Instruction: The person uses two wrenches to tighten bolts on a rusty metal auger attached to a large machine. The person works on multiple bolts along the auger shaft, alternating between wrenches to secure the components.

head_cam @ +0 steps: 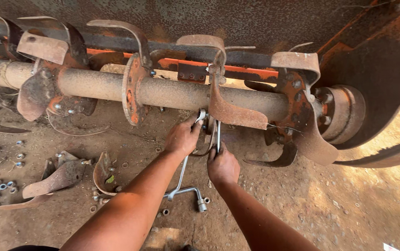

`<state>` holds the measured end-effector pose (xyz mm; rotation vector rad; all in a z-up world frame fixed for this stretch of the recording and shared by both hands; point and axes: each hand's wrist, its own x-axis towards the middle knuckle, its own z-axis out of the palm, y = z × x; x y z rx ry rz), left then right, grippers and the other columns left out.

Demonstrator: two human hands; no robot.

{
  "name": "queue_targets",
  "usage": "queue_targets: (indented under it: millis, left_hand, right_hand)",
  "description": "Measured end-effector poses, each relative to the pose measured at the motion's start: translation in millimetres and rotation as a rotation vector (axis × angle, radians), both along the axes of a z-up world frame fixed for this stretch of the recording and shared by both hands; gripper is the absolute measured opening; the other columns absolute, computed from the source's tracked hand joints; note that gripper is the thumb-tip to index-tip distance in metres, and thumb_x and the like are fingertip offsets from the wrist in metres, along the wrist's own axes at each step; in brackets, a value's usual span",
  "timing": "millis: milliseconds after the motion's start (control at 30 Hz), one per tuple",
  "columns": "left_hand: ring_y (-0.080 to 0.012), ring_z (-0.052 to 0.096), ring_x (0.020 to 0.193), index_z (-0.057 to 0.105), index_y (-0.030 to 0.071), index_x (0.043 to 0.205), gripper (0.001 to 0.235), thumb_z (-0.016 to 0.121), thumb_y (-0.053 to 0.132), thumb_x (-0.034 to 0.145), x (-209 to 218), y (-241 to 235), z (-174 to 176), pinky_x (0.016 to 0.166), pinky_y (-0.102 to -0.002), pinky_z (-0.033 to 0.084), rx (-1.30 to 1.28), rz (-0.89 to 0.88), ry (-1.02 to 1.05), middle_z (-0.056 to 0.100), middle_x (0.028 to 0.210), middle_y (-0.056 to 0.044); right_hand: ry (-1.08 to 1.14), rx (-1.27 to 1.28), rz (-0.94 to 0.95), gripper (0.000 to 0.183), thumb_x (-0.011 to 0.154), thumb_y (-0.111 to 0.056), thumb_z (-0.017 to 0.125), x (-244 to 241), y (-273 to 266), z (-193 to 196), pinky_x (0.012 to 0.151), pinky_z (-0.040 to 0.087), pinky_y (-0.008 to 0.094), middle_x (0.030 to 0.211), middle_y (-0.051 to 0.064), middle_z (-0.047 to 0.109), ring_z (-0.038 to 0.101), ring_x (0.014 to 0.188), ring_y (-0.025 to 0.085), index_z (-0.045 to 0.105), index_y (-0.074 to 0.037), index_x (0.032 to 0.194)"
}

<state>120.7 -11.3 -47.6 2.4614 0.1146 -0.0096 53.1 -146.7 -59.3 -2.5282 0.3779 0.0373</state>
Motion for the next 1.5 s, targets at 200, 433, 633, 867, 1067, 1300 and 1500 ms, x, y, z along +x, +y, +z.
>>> queue_targets:
  millis: [200,433,633,867,1067,1300,1500]
  left_hand:
    - [-0.0252,0.073,0.069,0.053,0.038,0.146,0.051,0.038,0.059,0.102,5.6,-6.5,-19.0,0.067,-0.041,0.057,-0.245,-0.043,0.086,0.072,0.080,-0.011]
    - [-0.0185,0.063,0.061,0.069,0.011,0.121,0.076,0.029,0.073,0.103,3.5,-19.6,-35.4,0.050,-0.033,0.045,-0.371,0.055,0.138,0.064,0.073,-0.003]
    - [-0.0282,0.074,0.083,0.060,0.011,0.129,0.085,0.031,0.081,0.091,-44.0,-18.1,-52.5,0.059,-0.039,0.056,-0.045,0.105,0.190,0.074,0.098,-0.016]
    - [-0.0376,0.072,0.104,0.059,0.007,0.126,0.086,0.033,0.082,0.093,-88.9,2.6,-65.1,0.088,-0.053,0.057,-0.050,0.137,0.538,0.074,0.112,-0.017]
    - [-0.0322,0.077,0.103,0.073,0.003,0.114,0.089,0.038,0.081,0.093,-104.5,-6.2,-80.0,0.087,-0.046,0.060,0.071,0.014,0.615,0.076,0.112,-0.017]
    - [-0.0363,0.074,0.105,0.079,0.005,0.106,0.073,0.059,0.072,0.084,-113.6,-7.2,-46.2,0.093,-0.046,0.056,0.127,-0.022,0.520,0.077,0.114,-0.021]
    - [-0.0332,0.067,0.091,0.076,0.001,0.101,0.077,0.057,0.075,0.089,-138.1,4.4,16.7,0.080,-0.046,0.052,0.100,0.034,0.516,0.069,0.097,-0.018]
  right_hand:
    - [0.086,-0.005,0.006,0.032,0.105,-0.038,0.044,1.1,-4.4,-3.7,0.088,0.056,0.051,0.100,0.020,0.074,0.073,0.095,0.038,0.059,-0.016,0.123]
    - [0.042,-0.026,-0.012,0.036,0.101,-0.037,0.048,-0.3,-3.5,-0.4,0.092,0.053,0.052,0.106,0.020,0.073,0.069,0.102,0.039,0.059,-0.020,0.131]
    - [0.084,-0.028,-0.017,0.036,0.103,-0.038,0.046,0.9,-3.3,-0.7,0.093,0.055,0.051,0.105,0.019,0.074,0.071,0.102,0.037,0.060,-0.019,0.131]
    - [0.099,-0.075,-0.012,0.038,0.104,-0.043,0.045,-0.9,-0.3,-7.5,0.093,0.056,0.050,0.106,0.019,0.075,0.072,0.103,0.037,0.065,-0.016,0.123]
    - [0.014,-0.020,-0.095,0.038,0.098,-0.045,0.053,-0.8,-7.6,-21.2,0.089,0.056,0.053,0.102,0.021,0.074,0.070,0.099,0.041,0.071,-0.016,0.114]
    - [-0.155,-0.024,-0.061,0.034,0.095,-0.044,0.060,0.8,-15.2,-30.0,0.084,0.056,0.053,0.094,0.021,0.074,0.070,0.092,0.043,0.073,-0.014,0.104]
    - [-0.233,0.036,-0.030,0.026,0.096,-0.035,0.057,-6.5,-1.4,-19.7,0.081,0.055,0.055,0.091,0.021,0.074,0.070,0.089,0.044,0.071,-0.015,0.105]
